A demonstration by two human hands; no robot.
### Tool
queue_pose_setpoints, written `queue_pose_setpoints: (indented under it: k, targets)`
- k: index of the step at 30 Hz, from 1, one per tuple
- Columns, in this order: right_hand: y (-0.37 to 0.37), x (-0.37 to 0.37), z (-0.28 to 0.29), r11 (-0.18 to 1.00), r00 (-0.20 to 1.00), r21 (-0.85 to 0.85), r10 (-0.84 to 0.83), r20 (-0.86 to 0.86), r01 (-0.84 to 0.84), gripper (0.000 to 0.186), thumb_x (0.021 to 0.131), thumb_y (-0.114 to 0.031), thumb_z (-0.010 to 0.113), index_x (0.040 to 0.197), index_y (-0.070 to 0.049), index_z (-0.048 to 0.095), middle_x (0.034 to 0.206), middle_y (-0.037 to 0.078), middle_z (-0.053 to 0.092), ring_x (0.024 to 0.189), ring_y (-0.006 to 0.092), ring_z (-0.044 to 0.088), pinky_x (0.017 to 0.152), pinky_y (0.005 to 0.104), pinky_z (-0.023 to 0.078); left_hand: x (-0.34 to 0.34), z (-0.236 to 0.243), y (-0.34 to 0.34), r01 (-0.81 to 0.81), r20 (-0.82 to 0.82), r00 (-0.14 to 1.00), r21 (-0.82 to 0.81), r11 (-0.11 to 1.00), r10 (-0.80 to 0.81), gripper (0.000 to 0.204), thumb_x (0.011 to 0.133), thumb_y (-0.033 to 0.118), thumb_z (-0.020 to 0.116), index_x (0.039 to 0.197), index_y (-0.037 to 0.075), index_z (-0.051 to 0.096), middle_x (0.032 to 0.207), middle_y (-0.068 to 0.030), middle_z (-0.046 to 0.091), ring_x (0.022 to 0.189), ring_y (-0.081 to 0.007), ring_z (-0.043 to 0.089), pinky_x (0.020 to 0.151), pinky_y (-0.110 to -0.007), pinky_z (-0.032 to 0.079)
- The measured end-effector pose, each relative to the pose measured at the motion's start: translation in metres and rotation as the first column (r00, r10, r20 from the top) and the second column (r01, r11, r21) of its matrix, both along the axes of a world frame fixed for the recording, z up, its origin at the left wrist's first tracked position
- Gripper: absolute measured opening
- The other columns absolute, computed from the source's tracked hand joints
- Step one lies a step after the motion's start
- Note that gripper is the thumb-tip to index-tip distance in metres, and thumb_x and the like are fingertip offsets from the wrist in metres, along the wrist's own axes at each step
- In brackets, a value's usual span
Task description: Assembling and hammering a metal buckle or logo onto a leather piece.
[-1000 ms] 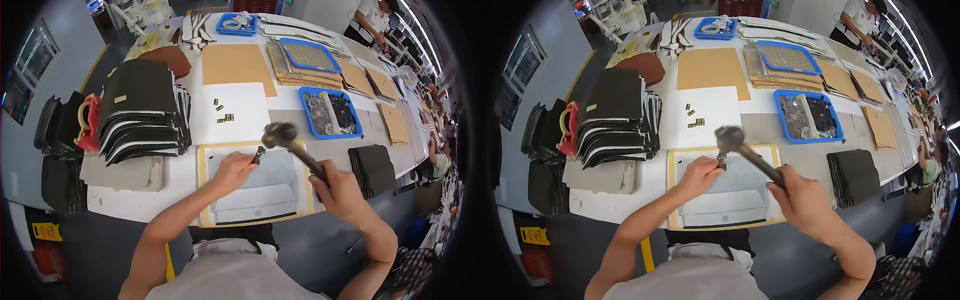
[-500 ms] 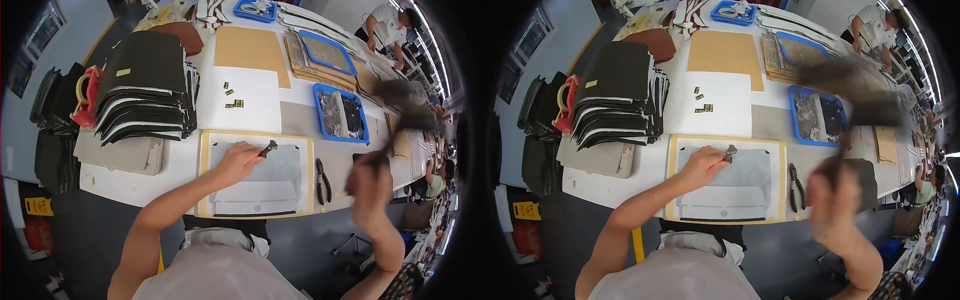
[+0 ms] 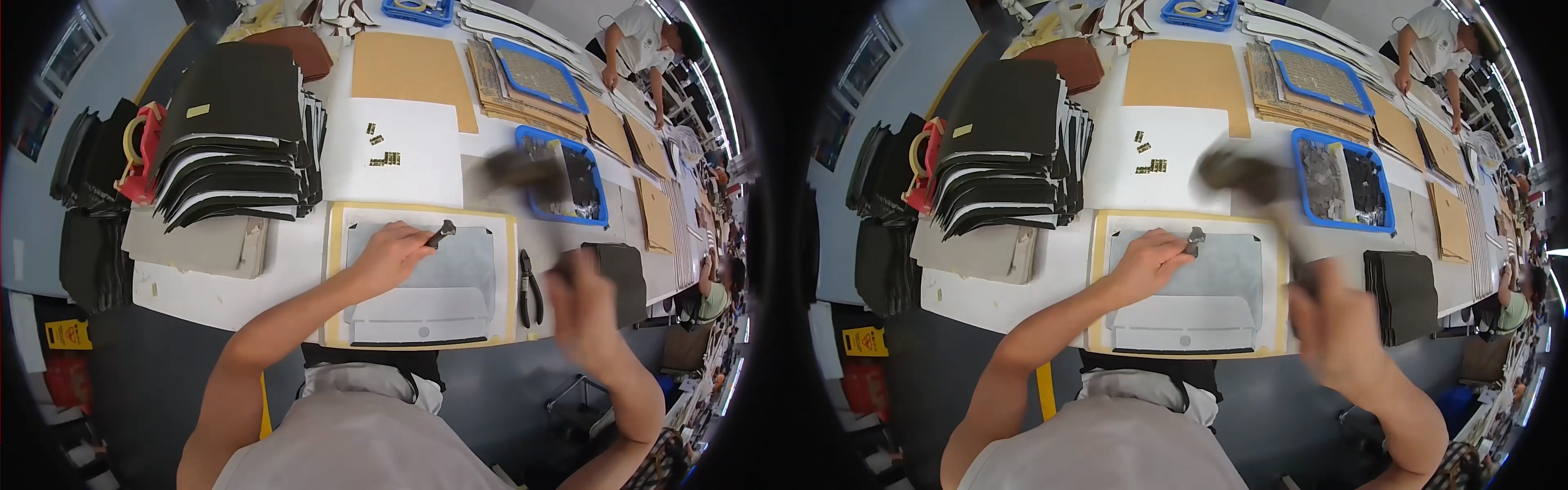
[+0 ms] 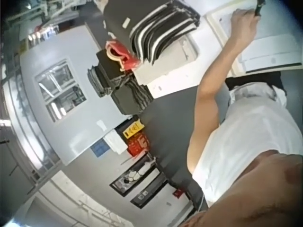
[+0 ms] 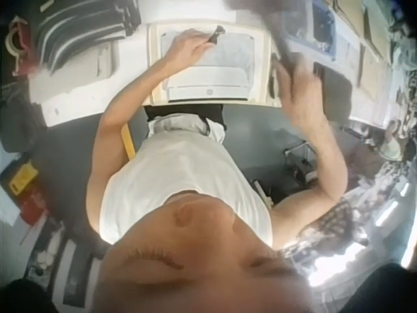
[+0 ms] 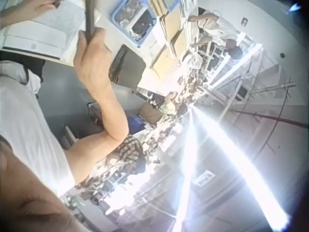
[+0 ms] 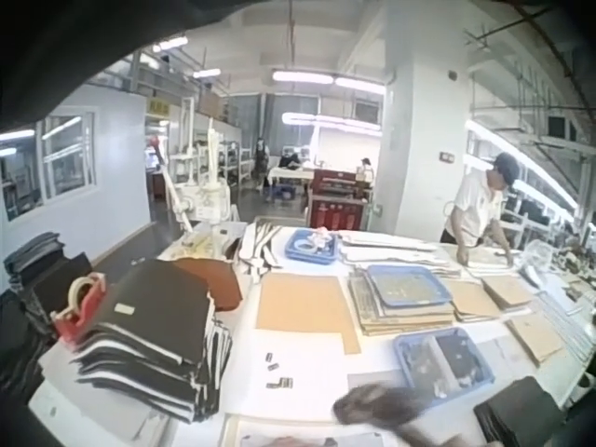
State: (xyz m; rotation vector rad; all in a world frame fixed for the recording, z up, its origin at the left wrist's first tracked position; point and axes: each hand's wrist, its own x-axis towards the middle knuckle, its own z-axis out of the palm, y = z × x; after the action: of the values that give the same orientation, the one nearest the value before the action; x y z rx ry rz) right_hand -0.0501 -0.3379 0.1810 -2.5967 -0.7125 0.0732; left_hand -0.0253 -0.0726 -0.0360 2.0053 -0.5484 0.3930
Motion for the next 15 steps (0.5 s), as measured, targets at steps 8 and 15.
queue_pose_setpoints:
  k: [8,15]
  targets:
    - [0.012,0.015,0.051,0.812,0.958,0.510,-0.219,-0.184,0.284,0.021,0.108,-0.024,0.054,0.102,-0.004,0.058,0.063,-0.005,0.048,0.050,0.0064,0.041,0.045,0.0239,0.031,-0.005,-0.004,0.013,-0.045,-0.037,0.998,0.048,0.998,0.047,0.014,0.091,0.011,0.074,0.093,-0.002,0.068,0.081,-0.0136,0.064,0.078,-0.0348,0.060,0.073,-0.043,0.051]
    - [-0.003,0.005,-0.021,0.963,0.991,-0.252,0.065,-0.114,-0.092,0.020,0.097,-0.014,0.063,0.093,0.001,0.050,0.064,0.024,0.059,0.064,0.0484,0.064,0.062,0.0563,0.052,0.000,-0.001,-0.001,-0.001,-0.015,1.000,0.042,0.999,0.002,0.015,0.090,0.010,0.075,0.090,-0.002,0.067,0.080,-0.0139,0.064,0.078,-0.0349,0.061,0.074,-0.043,0.051]
